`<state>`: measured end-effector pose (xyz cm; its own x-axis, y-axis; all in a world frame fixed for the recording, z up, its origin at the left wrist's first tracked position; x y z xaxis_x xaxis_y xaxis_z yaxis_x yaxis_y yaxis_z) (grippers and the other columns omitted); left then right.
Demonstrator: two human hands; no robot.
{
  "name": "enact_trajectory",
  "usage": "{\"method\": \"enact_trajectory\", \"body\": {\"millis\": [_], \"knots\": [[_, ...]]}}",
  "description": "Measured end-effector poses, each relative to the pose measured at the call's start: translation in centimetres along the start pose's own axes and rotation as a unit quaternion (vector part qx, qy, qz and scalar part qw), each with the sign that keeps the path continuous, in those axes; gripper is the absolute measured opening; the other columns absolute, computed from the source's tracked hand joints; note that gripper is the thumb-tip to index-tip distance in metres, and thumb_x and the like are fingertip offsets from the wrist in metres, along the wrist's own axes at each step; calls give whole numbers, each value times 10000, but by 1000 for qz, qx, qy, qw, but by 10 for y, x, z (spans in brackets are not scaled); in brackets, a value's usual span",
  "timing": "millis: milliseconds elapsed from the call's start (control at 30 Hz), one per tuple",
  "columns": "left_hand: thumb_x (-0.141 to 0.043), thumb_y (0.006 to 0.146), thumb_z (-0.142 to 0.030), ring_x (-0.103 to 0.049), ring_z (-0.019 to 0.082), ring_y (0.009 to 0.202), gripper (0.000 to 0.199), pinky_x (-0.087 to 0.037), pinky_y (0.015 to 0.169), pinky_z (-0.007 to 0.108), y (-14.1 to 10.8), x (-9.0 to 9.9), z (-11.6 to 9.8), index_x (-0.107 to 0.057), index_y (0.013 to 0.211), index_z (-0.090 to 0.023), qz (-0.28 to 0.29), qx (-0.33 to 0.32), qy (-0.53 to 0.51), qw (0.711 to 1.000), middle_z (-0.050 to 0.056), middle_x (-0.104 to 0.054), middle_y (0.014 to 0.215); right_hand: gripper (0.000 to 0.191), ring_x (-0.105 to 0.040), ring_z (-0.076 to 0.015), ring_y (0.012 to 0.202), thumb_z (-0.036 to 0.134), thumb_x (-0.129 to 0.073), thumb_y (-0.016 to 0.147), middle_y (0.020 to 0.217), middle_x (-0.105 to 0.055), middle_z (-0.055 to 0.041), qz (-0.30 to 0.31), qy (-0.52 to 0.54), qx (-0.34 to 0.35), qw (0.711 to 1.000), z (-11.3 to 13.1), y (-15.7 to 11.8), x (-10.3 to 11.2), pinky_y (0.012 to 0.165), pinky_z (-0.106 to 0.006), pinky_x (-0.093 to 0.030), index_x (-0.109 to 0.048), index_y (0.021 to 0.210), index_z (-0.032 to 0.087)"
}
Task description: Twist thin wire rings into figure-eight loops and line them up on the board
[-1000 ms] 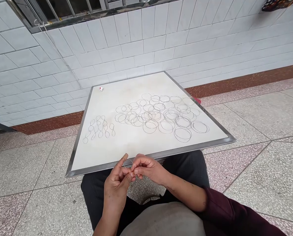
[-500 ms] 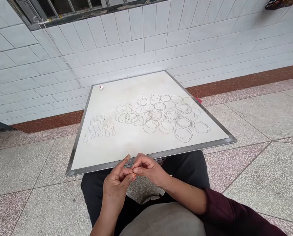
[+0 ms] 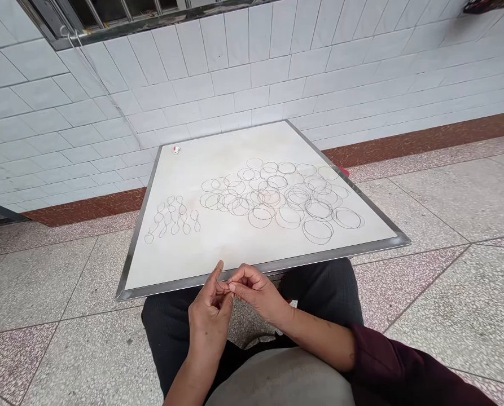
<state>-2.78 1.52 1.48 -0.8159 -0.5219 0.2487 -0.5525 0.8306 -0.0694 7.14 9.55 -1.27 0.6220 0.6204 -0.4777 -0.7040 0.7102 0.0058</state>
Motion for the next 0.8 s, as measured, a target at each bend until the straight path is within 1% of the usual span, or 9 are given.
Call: {"method": "enact_trajectory", "body": {"millis": [100, 200, 267, 367, 500, 600, 700, 800], "knots": [[-728, 754, -343, -647, 175, 674, 640, -519, 653, 288, 2, -4, 0, -568, 1362, -220, 6, 30, -60, 998, 10, -704, 766, 326, -435, -89, 558, 459, -751, 756, 642, -543, 50, -13, -12, -28, 999, -4, 1, 3, 554, -240, -359, -564, 755, 193], [-741, 743, -327, -646, 174, 672, 701, -517, 671, 300, 3, -5, -1, -515, 1391, -186, 27, 63, -112, 991, 2, -689, 746, 335, -451, -91, 573, 486, -731, 767, 676, -570, 32, 0, -19, -56, 998, -4, 2, 4, 571, -248, -376, -597, 793, 180], [-748, 738, -313, -649, 175, 682, 728, -519, 692, 309, 4, -4, -2, -481, 1399, -167, 34, 77, -132, 988, -2, -685, 746, 340, -475, -97, 594, 502, -701, 792, 700, -580, 23, 12, -26, -59, 998, -2, 1, 4, 589, -256, -395, -614, 839, 177], [-744, 743, -303, -655, 185, 705, 734, -520, 724, 331, 4, -2, -2, -456, 1402, -154, 39, 80, -140, 986, -2, -680, 751, 327, -486, -95, 596, 484, -695, 803, 726, -582, 24, 27, -40, -58, 997, -1, 1, 4, 591, -257, -409, -616, 903, 182], [-727, 759, -303, -645, 184, 712, 746, -512, 715, 330, 4, -2, 3, -428, 1427, -162, 38, 70, -114, 990, 3, -674, 779, 282, -490, -92, 592, 433, -710, 795, 750, -587, 22, 19, -68, -33, 997, -2, 2, 4, 577, -251, -413, -610, 887, 186], [-703, 780, -322, -631, 174, 691, 728, -502, 690, 316, 6, -3, 10, -426, 1442, -197, 35, 49, -80, 995, -7, -661, 767, 255, -498, -101, 620, 419, -696, 807, 766, -590, 12, 24, -91, -19, 995, -1, 2, 4, 583, -250, -418, -629, 883, 185], [-687, 788, -334, -627, 176, 691, 736, -497, 670, 310, 7, -2, 15, -407, 1462, -235, 30, 34, -39, 998, -8, -660, 780, 240, -502, -112, 648, 417, -652, 846, 782, -594, 7, 35, -113, -23, 993, 1, 2, 5, 595, -252, -416, -640, 939, 197], [-646, 820, -324, -617, 176, 698, 755, -493, 672, 311, 6, -1, 12, -332, 1503, -261, 55, 18, 13, 998, -5, -659, 810, 217, -532, -131, 726, 394, -604, 893, 849, -607, -9, 42, -173, 5, 984, 7, 4, 8, 667, -273, -435, -648, 999, 210]]}}
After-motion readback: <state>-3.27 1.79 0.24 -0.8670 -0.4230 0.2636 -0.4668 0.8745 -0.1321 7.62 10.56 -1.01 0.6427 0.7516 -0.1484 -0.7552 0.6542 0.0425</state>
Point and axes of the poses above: each hand's wrist, its own y-axis towards the middle knuckle, its own x-axis out of the back of the hand, z = x × y, the point moved 5 cm from there along y, towards the middle knuckle
